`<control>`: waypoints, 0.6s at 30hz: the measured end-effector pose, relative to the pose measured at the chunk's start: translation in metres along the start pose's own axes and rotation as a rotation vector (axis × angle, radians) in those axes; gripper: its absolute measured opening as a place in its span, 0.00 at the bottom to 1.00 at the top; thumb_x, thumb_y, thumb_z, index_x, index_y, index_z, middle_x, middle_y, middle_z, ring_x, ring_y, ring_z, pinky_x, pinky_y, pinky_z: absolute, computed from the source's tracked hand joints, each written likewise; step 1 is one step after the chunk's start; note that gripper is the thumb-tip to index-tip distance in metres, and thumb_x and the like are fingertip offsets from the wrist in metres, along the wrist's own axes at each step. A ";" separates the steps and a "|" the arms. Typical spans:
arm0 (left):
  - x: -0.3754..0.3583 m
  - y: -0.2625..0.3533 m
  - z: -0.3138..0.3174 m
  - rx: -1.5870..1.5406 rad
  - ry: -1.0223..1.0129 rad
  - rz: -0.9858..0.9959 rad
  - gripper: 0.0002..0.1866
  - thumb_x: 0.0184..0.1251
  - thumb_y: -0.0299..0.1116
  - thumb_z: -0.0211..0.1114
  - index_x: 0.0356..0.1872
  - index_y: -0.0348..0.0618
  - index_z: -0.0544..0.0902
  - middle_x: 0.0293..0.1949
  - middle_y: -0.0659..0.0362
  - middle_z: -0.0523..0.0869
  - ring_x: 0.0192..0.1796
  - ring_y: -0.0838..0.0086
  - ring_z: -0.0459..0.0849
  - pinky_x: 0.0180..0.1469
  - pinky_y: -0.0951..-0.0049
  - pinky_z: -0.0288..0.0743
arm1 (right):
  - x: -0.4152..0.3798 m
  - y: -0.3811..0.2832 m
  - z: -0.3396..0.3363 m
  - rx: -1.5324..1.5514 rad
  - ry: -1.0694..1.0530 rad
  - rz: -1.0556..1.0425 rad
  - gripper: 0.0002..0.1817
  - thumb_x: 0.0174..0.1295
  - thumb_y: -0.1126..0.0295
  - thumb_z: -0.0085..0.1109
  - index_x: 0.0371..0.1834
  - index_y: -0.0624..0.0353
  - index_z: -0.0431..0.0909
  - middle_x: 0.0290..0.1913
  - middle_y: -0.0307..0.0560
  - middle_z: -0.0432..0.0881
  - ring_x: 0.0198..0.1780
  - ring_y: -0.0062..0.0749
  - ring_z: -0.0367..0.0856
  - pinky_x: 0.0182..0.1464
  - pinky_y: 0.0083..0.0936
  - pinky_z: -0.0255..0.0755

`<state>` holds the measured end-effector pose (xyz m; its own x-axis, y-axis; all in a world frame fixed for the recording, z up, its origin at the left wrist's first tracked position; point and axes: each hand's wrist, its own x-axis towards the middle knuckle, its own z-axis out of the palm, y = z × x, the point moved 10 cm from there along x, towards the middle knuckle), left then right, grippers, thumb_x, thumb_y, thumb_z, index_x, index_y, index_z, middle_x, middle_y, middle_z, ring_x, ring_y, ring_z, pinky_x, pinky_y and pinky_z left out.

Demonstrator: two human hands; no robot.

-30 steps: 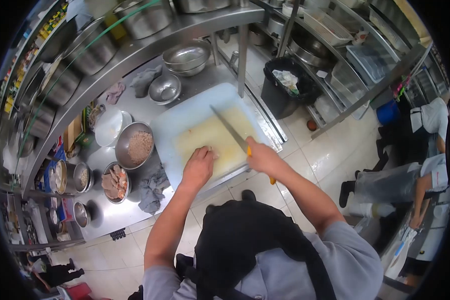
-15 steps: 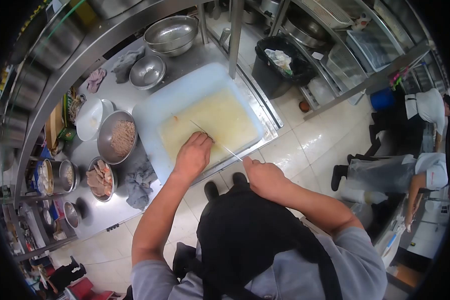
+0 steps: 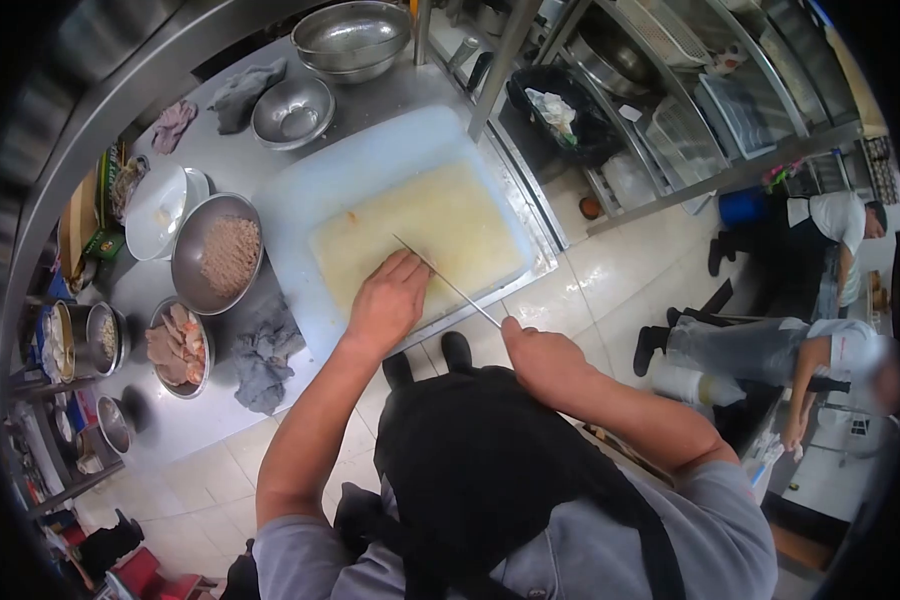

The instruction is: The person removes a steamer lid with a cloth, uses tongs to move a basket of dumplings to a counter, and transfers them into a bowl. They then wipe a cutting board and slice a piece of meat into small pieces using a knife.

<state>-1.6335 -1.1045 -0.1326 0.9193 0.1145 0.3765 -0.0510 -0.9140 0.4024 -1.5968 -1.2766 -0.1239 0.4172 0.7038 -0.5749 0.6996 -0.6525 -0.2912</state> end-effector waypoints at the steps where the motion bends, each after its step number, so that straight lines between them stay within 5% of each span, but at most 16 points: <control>1: -0.002 -0.001 0.002 -0.010 -0.003 -0.004 0.07 0.67 0.27 0.64 0.41 0.37 0.86 0.49 0.53 0.87 0.59 0.59 0.83 0.59 0.61 0.80 | 0.011 -0.001 0.008 0.028 0.049 -0.039 0.12 0.60 0.80 0.54 0.46 0.68 0.66 0.37 0.67 0.84 0.40 0.65 0.85 0.43 0.53 0.79; 6: 0.000 -0.002 -0.001 -0.057 -0.003 -0.031 0.06 0.68 0.27 0.63 0.42 0.38 0.85 0.49 0.52 0.87 0.59 0.58 0.83 0.61 0.61 0.79 | 0.026 -0.012 0.000 0.047 0.160 -0.091 0.15 0.58 0.80 0.55 0.48 0.68 0.65 0.35 0.68 0.84 0.38 0.66 0.85 0.42 0.55 0.79; 12: -0.004 -0.002 -0.003 -0.042 0.045 -0.001 0.07 0.67 0.27 0.65 0.42 0.38 0.84 0.50 0.51 0.86 0.58 0.56 0.83 0.60 0.62 0.79 | 0.000 0.001 0.008 -0.006 -0.056 0.002 0.13 0.60 0.80 0.55 0.46 0.67 0.66 0.38 0.66 0.84 0.42 0.63 0.86 0.44 0.52 0.80; 18: -0.006 -0.004 -0.004 -0.084 0.036 -0.039 0.06 0.65 0.25 0.66 0.41 0.38 0.84 0.49 0.52 0.85 0.58 0.56 0.83 0.59 0.62 0.80 | 0.029 -0.010 0.001 0.055 0.140 -0.127 0.15 0.59 0.79 0.55 0.48 0.68 0.65 0.33 0.67 0.83 0.37 0.66 0.85 0.41 0.54 0.78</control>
<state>-1.6401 -1.0996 -0.1332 0.9068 0.1647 0.3881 -0.0493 -0.8727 0.4858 -1.5922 -1.2499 -0.1390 0.4071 0.8110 -0.4201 0.7205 -0.5678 -0.3980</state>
